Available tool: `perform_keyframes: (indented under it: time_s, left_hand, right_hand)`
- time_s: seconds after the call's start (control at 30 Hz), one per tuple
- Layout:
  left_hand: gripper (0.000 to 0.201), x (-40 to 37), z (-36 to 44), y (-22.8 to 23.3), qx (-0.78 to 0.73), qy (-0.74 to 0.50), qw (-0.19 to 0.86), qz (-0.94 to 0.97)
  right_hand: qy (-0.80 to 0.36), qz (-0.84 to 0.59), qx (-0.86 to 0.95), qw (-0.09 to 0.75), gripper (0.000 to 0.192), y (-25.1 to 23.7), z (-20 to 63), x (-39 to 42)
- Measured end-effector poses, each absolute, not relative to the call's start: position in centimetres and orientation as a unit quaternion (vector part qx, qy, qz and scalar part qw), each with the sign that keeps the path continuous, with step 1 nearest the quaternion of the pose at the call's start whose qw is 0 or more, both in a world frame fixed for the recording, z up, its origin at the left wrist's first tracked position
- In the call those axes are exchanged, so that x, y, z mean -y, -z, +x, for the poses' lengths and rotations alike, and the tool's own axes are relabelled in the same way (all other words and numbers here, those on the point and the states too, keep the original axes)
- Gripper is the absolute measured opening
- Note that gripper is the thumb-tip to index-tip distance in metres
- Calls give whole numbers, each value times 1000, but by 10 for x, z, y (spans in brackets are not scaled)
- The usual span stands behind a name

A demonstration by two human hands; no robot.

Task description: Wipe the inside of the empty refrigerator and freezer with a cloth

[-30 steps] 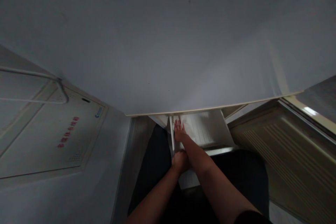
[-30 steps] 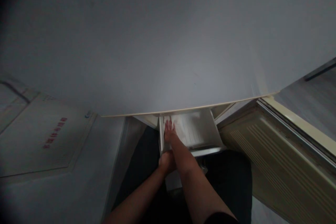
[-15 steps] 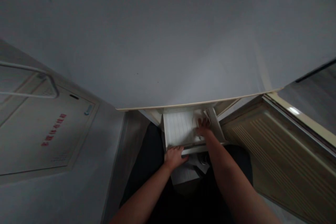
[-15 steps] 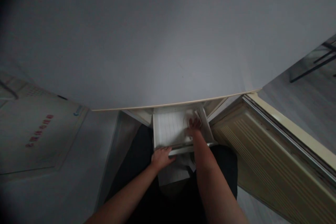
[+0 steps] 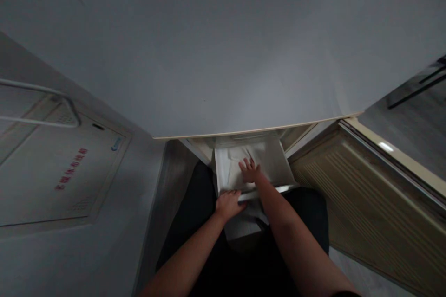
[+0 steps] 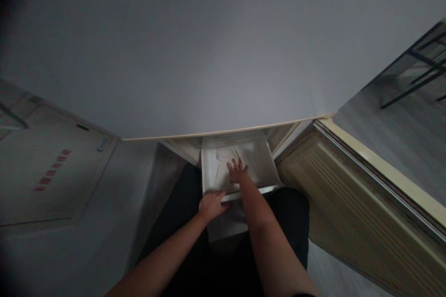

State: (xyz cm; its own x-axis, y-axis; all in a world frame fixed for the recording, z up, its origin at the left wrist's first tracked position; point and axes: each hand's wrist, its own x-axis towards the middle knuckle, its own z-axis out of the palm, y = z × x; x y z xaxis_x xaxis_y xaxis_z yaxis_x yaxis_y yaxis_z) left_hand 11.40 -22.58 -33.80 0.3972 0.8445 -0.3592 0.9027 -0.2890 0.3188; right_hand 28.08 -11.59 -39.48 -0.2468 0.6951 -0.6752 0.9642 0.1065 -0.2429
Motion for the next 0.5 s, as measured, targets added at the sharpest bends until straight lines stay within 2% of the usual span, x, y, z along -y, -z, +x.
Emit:
perform_keyframes:
  time_s: [0.17, 0.23, 0.4, 0.5]
  left_hand:
    - [41, 227, 117, 336, -546, 68, 221, 806]
    - [43, 226, 117, 335, -544, 70, 216, 808]
    - [42, 226, 115, 338, -537, 70, 213, 813]
    - [40, 227, 114, 340, -530, 64, 216, 817]
  right_hand:
    - [309, 711, -581, 249, 128, 392, 361, 125]
    - [294, 727, -567, 251, 127, 392, 359, 129]
    - [265, 757, -548, 238, 66, 394, 305, 125]
    - [296, 716, -594, 216, 53, 394, 272, 122]
